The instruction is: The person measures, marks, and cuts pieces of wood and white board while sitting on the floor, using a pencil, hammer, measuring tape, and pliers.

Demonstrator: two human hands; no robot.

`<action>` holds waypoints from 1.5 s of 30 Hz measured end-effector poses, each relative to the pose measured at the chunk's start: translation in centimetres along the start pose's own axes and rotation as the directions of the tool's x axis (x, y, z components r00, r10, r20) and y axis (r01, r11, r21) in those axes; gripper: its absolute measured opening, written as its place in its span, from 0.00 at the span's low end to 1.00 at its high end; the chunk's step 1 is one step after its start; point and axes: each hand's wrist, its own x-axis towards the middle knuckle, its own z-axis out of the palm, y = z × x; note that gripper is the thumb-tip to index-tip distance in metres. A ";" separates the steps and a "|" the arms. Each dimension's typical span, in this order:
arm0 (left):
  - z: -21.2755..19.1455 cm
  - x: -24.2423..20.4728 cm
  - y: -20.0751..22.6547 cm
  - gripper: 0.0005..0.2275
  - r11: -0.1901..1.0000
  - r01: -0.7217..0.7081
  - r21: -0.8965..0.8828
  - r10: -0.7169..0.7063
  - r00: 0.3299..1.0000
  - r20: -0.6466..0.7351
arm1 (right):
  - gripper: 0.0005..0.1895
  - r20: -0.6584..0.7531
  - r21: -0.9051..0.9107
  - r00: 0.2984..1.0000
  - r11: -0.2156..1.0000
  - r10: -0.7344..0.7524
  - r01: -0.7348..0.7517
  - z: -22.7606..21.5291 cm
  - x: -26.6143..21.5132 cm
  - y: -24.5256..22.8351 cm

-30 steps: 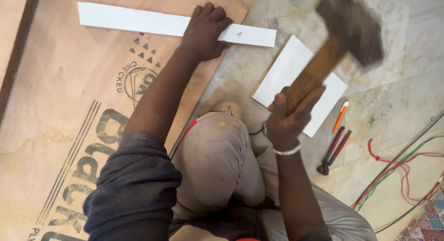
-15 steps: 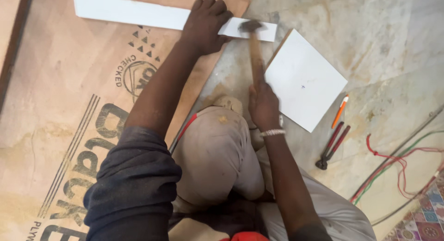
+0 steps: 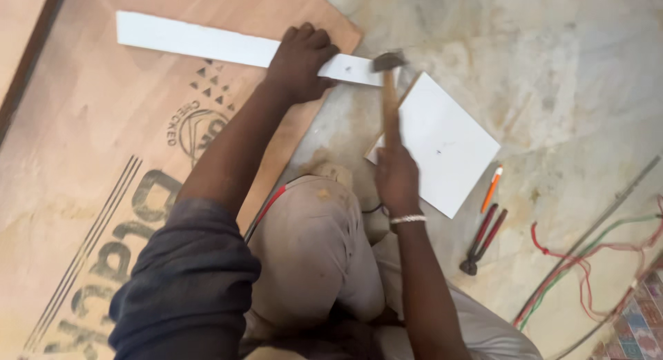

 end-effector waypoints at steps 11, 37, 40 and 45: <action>0.6 0.2 -0.9 0.22 1.000 0.011 -0.006 -0.011 0.999 -0.045 | 0.42 -0.368 0.636 0.885 0.771 0.284 0.017 -0.1 -2.1 -2.2; -5.4 6.5 4.2 0.30 0.588 0.647 -0.485 -0.279 0.726 0.629 | 0.41 0.168 0.927 0.787 0.175 0.594 -0.330 -6.8 -9.1 6.5; -5.3 6.6 5.5 0.30 0.601 0.660 -0.451 -0.297 0.708 0.641 | 0.41 0.164 0.920 0.788 0.197 0.594 -0.340 -6.9 -9.3 6.9; -4.9 7.6 8.2 0.25 0.638 0.532 -0.557 -0.183 0.807 0.561 | 0.42 0.112 0.877 0.801 0.320 0.588 -0.358 -6.9 -9.3 8.3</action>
